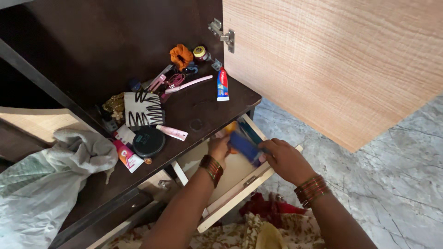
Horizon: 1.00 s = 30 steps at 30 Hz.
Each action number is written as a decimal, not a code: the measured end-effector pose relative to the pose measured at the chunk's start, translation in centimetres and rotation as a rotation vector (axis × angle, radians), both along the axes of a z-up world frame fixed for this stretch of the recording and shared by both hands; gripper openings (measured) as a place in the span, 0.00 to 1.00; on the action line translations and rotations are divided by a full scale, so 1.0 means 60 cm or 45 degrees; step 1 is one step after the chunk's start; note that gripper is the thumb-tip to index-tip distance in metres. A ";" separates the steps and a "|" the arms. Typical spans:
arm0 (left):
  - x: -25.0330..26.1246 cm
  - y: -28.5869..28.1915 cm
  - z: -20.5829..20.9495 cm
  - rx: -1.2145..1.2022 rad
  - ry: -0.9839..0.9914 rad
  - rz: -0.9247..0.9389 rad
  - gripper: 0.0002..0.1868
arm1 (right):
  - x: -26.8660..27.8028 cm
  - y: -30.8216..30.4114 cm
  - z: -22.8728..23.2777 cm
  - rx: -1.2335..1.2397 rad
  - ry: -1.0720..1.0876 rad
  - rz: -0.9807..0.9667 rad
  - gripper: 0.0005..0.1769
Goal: The person organizes items in a dresser drawer and on its top surface, picking up and repositioning various personal care products, hair accessories, and jewelry including combs, tubes of cream, and gold-colored necklaces.
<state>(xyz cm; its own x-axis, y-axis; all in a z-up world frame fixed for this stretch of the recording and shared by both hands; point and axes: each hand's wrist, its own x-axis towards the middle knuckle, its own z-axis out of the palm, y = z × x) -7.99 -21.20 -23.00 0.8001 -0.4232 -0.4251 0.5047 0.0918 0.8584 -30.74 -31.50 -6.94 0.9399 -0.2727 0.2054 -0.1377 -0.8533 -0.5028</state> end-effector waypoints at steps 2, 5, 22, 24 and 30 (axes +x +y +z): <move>-0.019 0.013 0.035 -0.050 0.044 -0.084 0.19 | 0.002 0.003 0.002 -0.009 0.033 -0.006 0.17; -0.032 0.013 0.052 -0.186 0.108 -0.158 0.13 | 0.004 0.003 0.002 -0.029 0.021 0.009 0.15; -0.049 0.059 -0.013 -0.108 0.161 -0.417 0.16 | 0.011 -0.007 -0.013 -0.042 0.115 -0.030 0.17; -0.053 0.057 -0.018 -0.127 0.196 -0.413 0.14 | 0.013 -0.009 -0.013 -0.068 0.102 -0.052 0.17; -0.056 0.040 -0.058 -0.464 0.226 -0.463 0.09 | 0.034 -0.021 -0.003 -0.022 0.252 -0.164 0.19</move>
